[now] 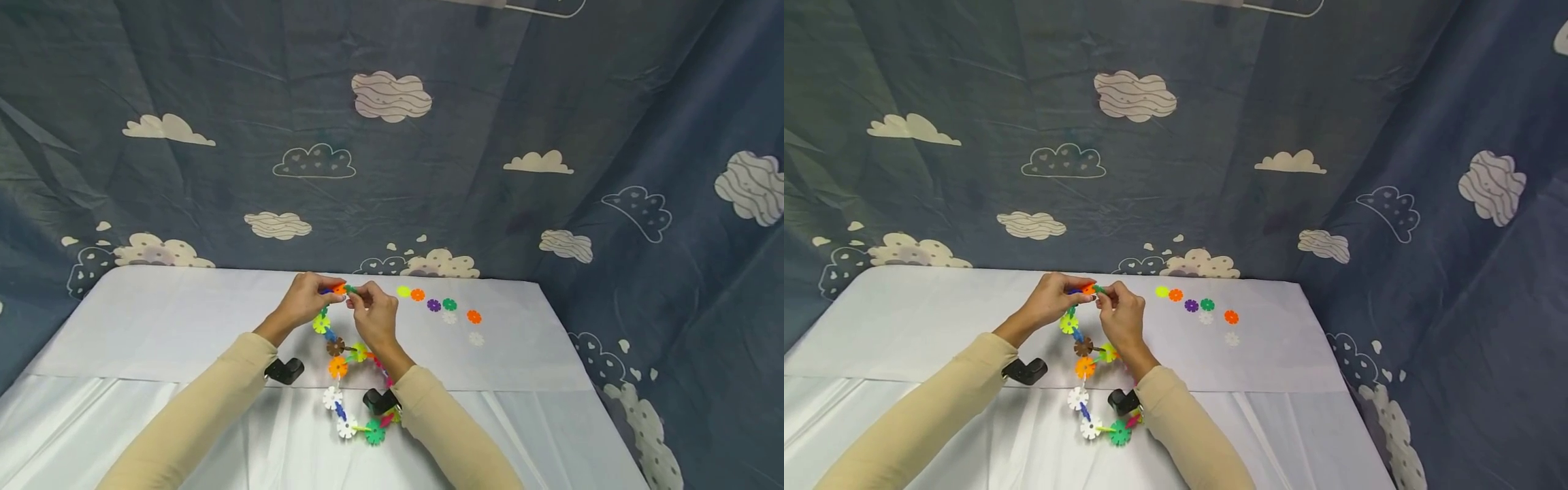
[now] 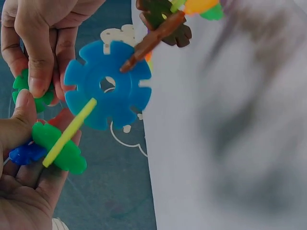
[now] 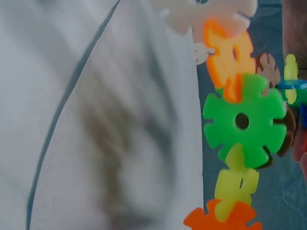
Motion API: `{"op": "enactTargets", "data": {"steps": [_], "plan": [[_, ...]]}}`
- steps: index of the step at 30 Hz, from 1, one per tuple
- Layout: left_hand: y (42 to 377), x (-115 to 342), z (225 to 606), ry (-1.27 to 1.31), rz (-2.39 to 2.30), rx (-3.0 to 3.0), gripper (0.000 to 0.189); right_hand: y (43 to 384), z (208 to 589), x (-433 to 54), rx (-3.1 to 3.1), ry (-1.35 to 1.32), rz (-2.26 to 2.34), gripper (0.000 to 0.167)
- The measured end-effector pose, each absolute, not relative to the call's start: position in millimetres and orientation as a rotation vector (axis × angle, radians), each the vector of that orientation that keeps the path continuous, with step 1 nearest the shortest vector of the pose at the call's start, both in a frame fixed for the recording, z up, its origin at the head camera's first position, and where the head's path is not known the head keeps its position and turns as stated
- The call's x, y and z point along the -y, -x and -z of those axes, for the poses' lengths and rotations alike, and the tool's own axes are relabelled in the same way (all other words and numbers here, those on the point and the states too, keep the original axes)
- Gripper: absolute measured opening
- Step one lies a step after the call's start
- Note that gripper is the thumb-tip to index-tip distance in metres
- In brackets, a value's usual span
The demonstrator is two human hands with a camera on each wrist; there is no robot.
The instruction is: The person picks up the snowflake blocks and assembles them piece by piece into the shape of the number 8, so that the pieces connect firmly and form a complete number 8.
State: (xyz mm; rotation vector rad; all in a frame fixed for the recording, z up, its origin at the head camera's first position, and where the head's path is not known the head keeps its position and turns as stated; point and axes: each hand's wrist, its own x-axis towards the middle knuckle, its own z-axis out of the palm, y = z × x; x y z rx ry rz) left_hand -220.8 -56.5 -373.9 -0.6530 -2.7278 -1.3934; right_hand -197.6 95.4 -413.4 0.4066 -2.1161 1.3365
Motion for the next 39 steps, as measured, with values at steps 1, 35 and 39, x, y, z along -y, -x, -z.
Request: {"op": "enactTargets", "data": {"steps": [1, 35, 39], "plan": [[221, 57, 374, 0.647, 1.393, 2.735, 0.032, 198, 414, -95, 2.119, -0.403, -1.34, 0.008], [210, 62, 378, 0.631, 1.243, 2.718, 0.034, 200, 405, -100, 2.272, -0.488, -1.374, 0.007], [205, 58, 378, 0.627, 1.176, 2.668, 0.034, 202, 405, -99, 2.21, -0.553, -1.364, 0.008]]}}
